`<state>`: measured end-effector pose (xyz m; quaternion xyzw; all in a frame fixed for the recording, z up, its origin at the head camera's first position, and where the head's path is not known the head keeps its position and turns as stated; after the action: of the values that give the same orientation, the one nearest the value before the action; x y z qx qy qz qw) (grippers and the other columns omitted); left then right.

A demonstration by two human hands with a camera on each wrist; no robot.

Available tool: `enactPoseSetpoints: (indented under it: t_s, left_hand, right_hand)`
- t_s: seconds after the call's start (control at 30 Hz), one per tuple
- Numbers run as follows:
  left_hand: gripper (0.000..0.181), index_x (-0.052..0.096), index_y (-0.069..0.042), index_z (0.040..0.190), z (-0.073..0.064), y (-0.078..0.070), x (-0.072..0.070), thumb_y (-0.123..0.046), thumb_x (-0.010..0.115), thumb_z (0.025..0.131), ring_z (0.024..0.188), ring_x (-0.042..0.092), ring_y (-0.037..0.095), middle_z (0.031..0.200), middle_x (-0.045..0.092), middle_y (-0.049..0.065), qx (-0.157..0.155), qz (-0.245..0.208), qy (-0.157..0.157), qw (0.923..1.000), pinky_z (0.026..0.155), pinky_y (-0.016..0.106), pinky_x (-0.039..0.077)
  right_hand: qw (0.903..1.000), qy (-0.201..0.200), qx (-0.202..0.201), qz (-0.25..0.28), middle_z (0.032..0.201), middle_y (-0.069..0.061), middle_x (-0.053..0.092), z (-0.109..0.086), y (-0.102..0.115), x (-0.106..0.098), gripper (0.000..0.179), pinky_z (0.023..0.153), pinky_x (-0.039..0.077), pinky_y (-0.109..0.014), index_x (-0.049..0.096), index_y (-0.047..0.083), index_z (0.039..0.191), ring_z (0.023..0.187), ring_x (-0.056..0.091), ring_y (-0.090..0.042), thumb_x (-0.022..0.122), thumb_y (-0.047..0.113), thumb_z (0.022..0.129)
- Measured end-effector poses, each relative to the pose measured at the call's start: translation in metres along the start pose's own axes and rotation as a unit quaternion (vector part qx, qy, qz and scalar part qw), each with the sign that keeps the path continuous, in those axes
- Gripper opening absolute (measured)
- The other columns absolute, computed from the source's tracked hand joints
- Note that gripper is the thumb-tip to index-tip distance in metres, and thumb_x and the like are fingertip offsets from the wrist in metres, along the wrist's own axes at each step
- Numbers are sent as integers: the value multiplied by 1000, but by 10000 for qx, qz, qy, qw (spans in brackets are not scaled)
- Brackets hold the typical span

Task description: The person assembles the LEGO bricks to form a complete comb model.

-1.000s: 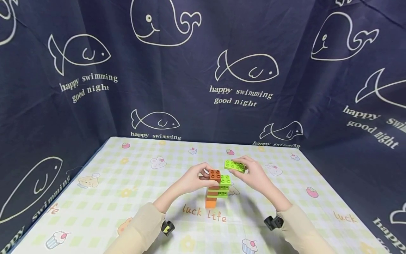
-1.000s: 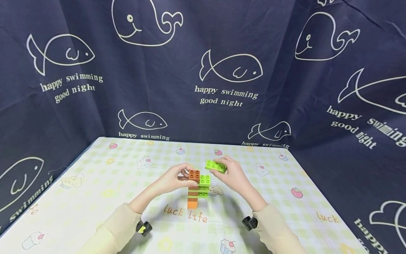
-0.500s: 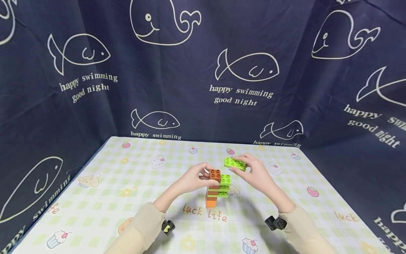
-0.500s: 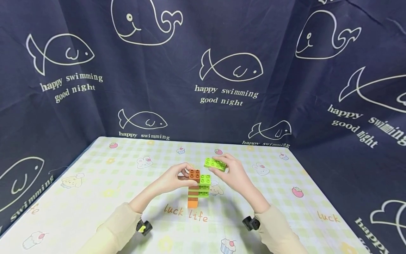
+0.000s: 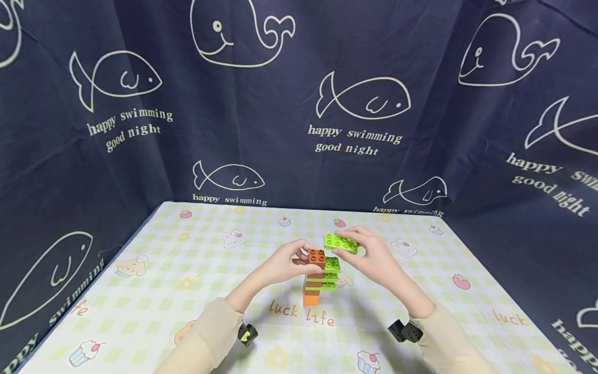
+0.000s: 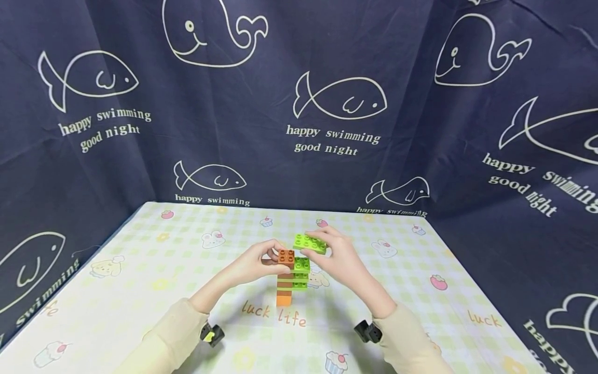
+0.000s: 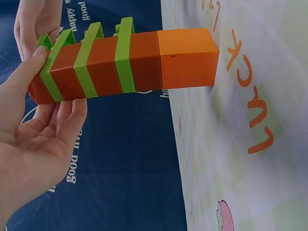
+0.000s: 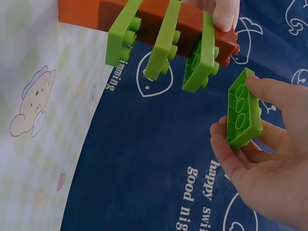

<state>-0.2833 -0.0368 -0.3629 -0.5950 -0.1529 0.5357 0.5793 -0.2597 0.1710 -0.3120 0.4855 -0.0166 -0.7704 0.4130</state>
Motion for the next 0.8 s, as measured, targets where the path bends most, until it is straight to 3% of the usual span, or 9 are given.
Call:
enactPoseSetpoints:
  t_s: [0.3,0.57,0.7,0.8]
  left_hand:
    - [24,59,-9,103,-1,-3,1,-17,72,83,89,56,12,103,64,3,-94,58,55,9999,81,20,51]
    - [22,58,-5,100,-14,-36,-6,-14,70,84,89,55,14,103,63,7,-89,29,153,9998,82,19,51]
    - [20,57,-4,98,-13,-35,-6,-12,70,84,88,55,14,101,63,7,-39,14,171,9998,82,19,51]
    - [20,57,-5,97,-7,-22,-4,-12,70,84,89,56,14,102,63,6,-79,37,171,9998,83,20,52]
  right_hand:
    - [9991,115,-346,213,110,-2,66,0,10,4,37,81,52,-37,67,10,115,99,60,-18,75,23,80]
    - [9980,222,-488,329,108,0,66,1,14,8,36,83,52,-37,67,11,114,100,61,-17,75,22,80]
    - [9977,268,-521,330,108,0,66,1,15,10,36,81,52,-35,67,12,113,98,61,-16,75,22,80]
    - [9977,335,-495,320,109,0,66,1,15,11,36,82,52,-35,67,12,113,98,62,-16,74,24,80]
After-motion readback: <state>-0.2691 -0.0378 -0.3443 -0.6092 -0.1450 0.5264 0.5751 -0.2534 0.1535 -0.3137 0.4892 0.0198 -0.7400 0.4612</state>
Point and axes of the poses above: each hand's wrist, its own z-axis towards the middle knuckle, its own x-axis out of the palm, y = z × x, the point moved 2 cm from there along z, towards the middle knuckle
